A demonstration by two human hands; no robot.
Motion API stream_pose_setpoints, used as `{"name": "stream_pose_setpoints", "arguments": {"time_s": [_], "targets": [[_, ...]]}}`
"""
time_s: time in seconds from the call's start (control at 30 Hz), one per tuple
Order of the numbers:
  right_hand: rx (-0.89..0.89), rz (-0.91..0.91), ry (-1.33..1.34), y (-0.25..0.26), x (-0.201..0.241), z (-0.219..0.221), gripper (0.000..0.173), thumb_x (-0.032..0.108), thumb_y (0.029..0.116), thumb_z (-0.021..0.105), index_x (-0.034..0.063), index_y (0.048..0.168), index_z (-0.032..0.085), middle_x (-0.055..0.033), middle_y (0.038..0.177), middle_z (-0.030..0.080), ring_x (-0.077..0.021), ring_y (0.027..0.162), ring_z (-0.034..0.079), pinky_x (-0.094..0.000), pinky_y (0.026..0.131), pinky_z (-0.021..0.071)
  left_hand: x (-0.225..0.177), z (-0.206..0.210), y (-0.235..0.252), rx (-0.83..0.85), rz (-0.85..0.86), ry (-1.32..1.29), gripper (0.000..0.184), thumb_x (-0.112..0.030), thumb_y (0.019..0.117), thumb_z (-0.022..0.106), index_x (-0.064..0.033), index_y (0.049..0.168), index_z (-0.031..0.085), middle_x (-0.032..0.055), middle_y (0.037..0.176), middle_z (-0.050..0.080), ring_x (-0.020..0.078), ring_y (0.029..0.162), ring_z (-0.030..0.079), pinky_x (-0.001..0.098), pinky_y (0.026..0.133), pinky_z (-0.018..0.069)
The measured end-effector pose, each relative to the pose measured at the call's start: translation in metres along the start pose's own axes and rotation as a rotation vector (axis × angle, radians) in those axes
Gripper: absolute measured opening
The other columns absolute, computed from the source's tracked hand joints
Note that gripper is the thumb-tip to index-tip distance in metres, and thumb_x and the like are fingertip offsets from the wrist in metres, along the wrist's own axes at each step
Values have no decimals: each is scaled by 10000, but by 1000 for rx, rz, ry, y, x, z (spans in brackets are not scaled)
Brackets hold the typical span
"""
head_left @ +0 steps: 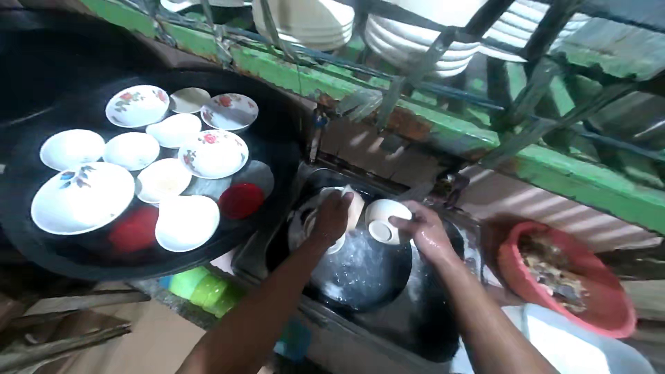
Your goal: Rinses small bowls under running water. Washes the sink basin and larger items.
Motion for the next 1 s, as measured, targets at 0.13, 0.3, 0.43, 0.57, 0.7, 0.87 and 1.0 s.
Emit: {"name": "stream_pose_setpoints", "arguments": {"time_s": [0.13, 0.3, 0.43, 0.57, 0.7, 0.87, 1.0], "targets": [[-96, -81, 508, 18, 43, 37, 182, 160, 1040, 525, 43, 1120, 638, -45, 954, 712, -136, 855, 697, -361, 793, 610, -73, -110, -51, -199, 240, 198, 342, -247, 1084, 512, -18, 1314, 619, 167, 1099, 708, 237, 970, 704, 478, 891, 575], [66, -101, 591, 65, 112, 107, 297, 252, 1055, 553, -3, 1133, 686, -99, 1062, 727, -179, 1004, 697, -399, 922, 583, -71, -220, -30, -385, 263, 588, 333, -175, 1076, 457, 10, 1301, 620, 262, 1141, 684, 401, 1044, 683, 620, 943, 510], [132, -122, 74, 90, 67, 122, 370, 285, 1098, 479, 9, 1286, 637, -147, 1151, 701, -204, 1015, 696, -430, 922, 575, -24, -255, 9, -449, 31, 674, 460, -22, 1013, 477, -39, 1469, 535, 278, 1340, 626, 469, 1245, 605, 671, 1061, 428], [69, 124, -375, 77, -60, 130, 363, 260, 1052, 576, -26, 1269, 633, -258, 1218, 663, -402, 1132, 653, -598, 978, 524, -30, -212, -3, -498, 321, 646, 411, -51, 1005, 535, 50, 1402, 557, 269, 1450, 550, 390, 1390, 510, 517, 1175, 397], [129, 431, -603, 41, -145, 146, 830, 427, 939, 734, 23, 1554, 352, -308, 1485, 486, -482, 1324, 535, -638, 1049, 475, -28, -73, -40, -61, 452, 540, 278, -33, 991, 580, -23, 1236, 711, 171, 1199, 720, 306, 1109, 704, 479, 986, 559], [40, 472, -504, 20, -172, 103, 452, 327, 1069, 536, 5, 1383, 586, -276, 1276, 658, -439, 1202, 636, -622, 1038, 487, 96, 33, -4, 469, 180, 761, 596, -95, 911, 726, -112, 1479, 548, 177, 1585, 431, 357, 1488, 375, 590, 1200, 314], [-79, 514, -615, 17, -171, 62, 433, 236, 1071, 529, -59, 1388, 551, -326, 1317, 614, -485, 1245, 595, -626, 1060, 464, 145, 71, -3, 547, 60, 890, 779, -282, 928, 762, -176, 1601, 385, 185, 1701, 204, 459, 1570, 110, 747, 1208, 73]]}}
Point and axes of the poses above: each hand's wrist, its own y-axis towards the middle knuckle, its own z-axis out of the palm, x = y × z, the point moved 4 cm from there along y, towards the middle knuckle
